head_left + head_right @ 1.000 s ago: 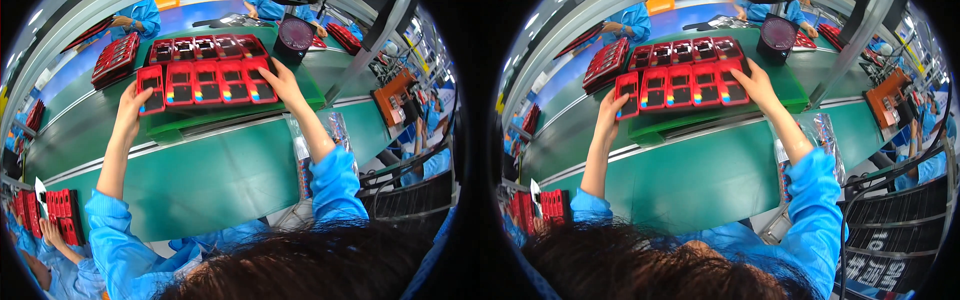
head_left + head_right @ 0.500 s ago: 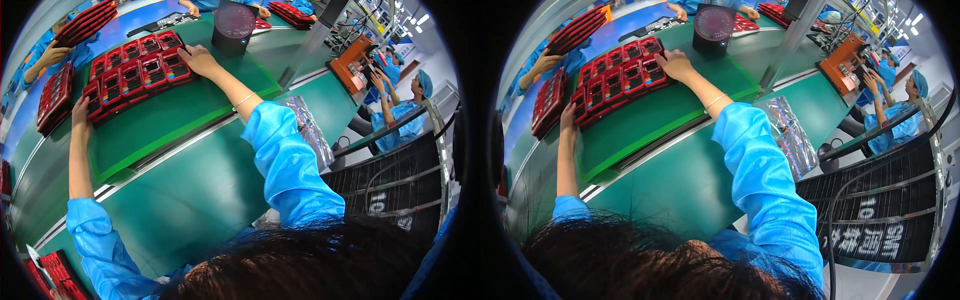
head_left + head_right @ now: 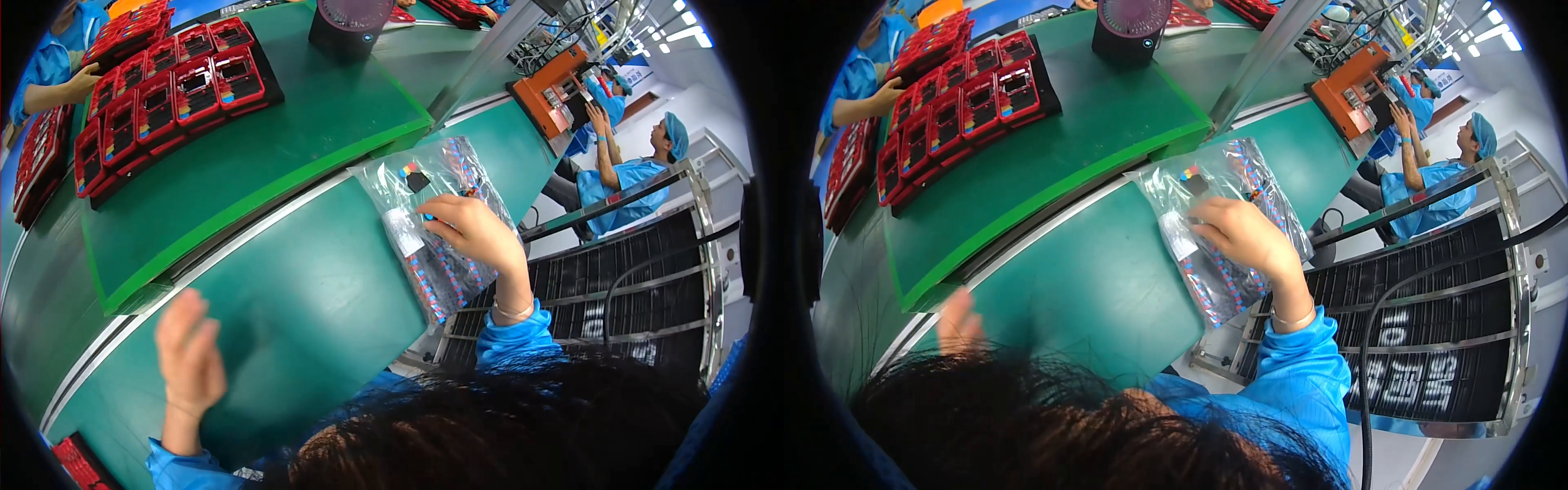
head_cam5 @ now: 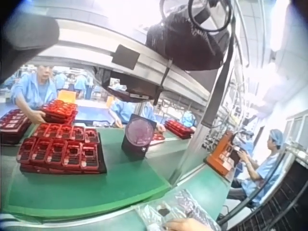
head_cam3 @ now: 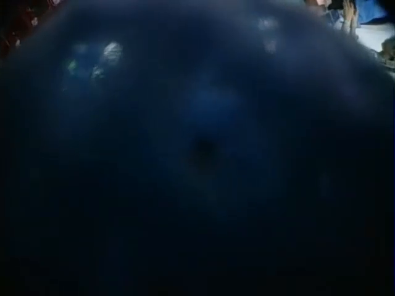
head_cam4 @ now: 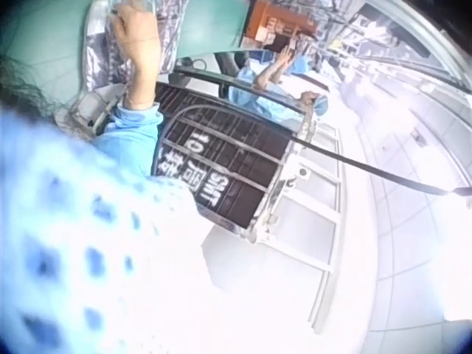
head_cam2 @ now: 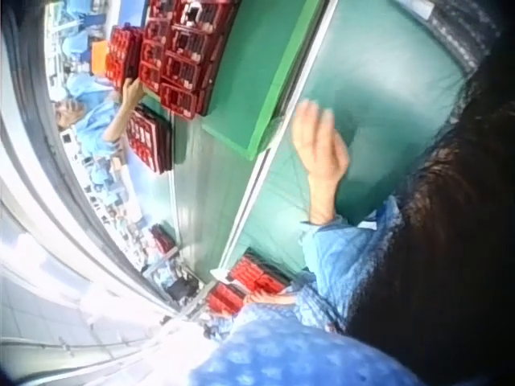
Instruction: The person assembles electronic keypad modules into red plastic frames by hand on a factory assembly line.
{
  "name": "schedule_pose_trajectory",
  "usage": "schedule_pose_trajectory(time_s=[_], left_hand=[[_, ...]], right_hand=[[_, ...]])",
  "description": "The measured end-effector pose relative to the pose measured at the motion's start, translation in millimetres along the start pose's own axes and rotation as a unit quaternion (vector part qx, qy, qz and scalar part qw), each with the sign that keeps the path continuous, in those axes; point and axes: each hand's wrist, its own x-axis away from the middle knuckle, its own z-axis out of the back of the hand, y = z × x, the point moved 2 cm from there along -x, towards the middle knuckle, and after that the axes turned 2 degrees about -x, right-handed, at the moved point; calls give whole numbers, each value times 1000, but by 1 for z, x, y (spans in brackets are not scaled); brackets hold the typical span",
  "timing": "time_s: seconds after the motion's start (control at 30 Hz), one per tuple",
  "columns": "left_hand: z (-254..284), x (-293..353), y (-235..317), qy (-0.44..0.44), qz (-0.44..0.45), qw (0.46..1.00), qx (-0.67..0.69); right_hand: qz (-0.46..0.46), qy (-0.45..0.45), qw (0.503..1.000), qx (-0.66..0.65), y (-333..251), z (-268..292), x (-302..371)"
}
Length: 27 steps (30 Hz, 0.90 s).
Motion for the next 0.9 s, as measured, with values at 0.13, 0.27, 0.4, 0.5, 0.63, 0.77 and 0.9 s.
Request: schedule_pose_trajectory(time_s=[0.13, 0.27, 0.4, 0.5, 0.63, 0.77, 0.9], left_hand=[[-56, -18, 30, -116, -1, 983, 140], [-98, -21, 29, -171, -121, 975, 79], [-112, -32, 27, -237, -93, 962, 99], [-124, -30, 18, -235, -79, 965, 90], [-126, -28, 15, -250, -56, 961, 101], [-125, -33, 16, -261, -50, 960, 90], [-127, -33, 17, -254, -60, 963, 71]], right_hand=[[-64, 36, 997, 9, 24, -27, 24], [-90, 53, 994, 14, 34, -40, 30], [-98, 46, 994, 25, 32, -42, 30], [-85, 24, 995, 40, 24, -38, 28], [-68, 22, 996, 51, 26, -35, 33], [-81, 52, 994, 47, 37, -37, 36], [-128, 75, 988, 41, 46, -34, 29]])
